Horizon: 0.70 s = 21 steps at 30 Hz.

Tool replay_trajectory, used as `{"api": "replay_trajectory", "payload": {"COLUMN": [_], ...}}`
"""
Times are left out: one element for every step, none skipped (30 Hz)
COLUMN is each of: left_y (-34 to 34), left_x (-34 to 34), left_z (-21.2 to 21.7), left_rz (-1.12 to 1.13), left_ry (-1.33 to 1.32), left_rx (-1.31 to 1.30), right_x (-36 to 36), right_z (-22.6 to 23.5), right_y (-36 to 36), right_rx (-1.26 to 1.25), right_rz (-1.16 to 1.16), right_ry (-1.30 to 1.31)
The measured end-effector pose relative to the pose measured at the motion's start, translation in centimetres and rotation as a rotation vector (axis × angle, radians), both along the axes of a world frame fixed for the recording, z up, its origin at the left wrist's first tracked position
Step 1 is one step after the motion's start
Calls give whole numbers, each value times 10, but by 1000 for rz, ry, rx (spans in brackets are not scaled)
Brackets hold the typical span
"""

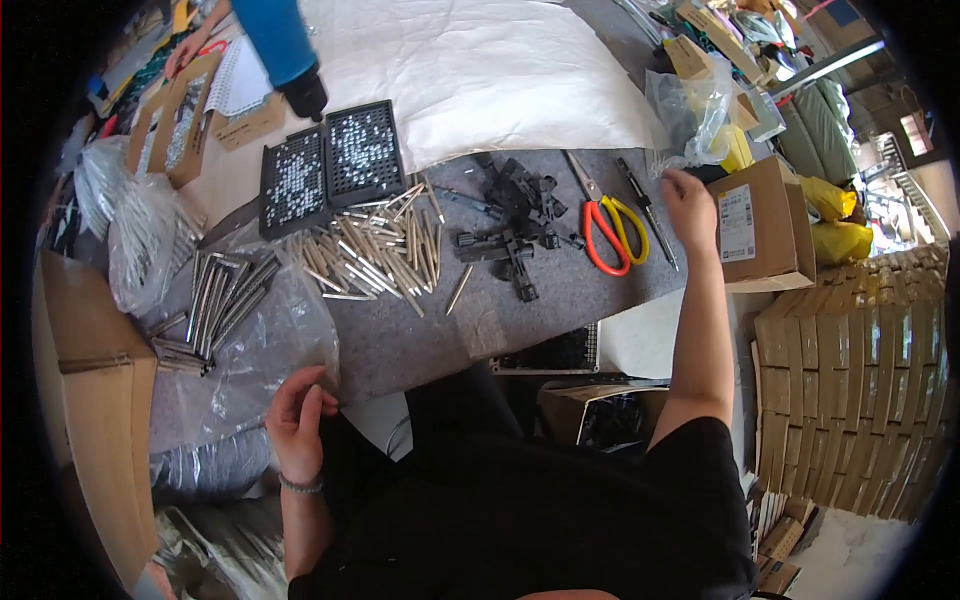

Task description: Sorting and assembling small metal and plastic components in a manufacturing environment.

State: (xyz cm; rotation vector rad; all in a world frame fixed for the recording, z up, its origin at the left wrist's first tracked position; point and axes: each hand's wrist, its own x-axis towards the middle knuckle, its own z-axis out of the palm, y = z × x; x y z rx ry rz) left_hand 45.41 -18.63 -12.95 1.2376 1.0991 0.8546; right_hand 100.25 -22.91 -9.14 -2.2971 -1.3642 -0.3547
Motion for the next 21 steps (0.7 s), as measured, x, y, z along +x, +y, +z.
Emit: {"api": "replay_trajectory", "payload": {"left_y": [-2,-2,-4,-4,-2,-1,1,1,-1,-2,-3,-4,-5,-5,-6,-6,-5,-5,-3,-3,-1], "left_x": [-1,-2,-7,-7,-5,-3,-1,0,-3,-5,-8,-11,-11,-13,-12,-11,-10,-7,-5,-4,-3], "left_z": [3,5,4,3,2,1,-1,-3,-5,-7,-8,-9,-11,-11,-10,-9,-10,-10,-10,-10,-11], "left_rz": [14,30,21,-1,-19,-12,-21,-30,-9,-12,-16,2,-3,-7,-19,-8,-10,-23,-24,-32,-36], "left_ry": [24,31,28,15,-3,-4,-30,-57,-52,-88,-123,-122,-128,-132,-126,-124,-116,-112,-124,-132,-140], "left_rx": [15,14,19,22,51,47,42,38,40,45,51,56,60,63,67,65,82,101,98,103,96], "right_x": [-42,-59,-86,-105,-107,-104,-105,-108,-116,-121,-121,-119,-114,-109,-112,-115,-118,-121,-115,-109,-106], "right_z": [9,7,7,12,7,-2,-5,-2,4,9,11,13,10,4,4,4,4,8,0,-6,-9], "right_y": [3,0,0,-4,-9,-18,-21,-28,-34,-42,-51,-62,-73,-82,-86,-81,-70,-60,-53,-50,-43], "right_rx": [-84,-189,-280,-372,-377,-372,-362,-363,-429,-491,-483,-478,-480,-346,-213,-218,-207,-189,-180,-173,-223], "right_rz": [-1,2,6,-6,11,-49,-97,-80,-84,-91,-89,-90,-78,-62,-52,-42,-73,-114,-135,-144,-145], "right_ry": [85,152,156,149,149,102,57,56,98,136,242,348,343,431,519,520,382,241,104,97,5]}}
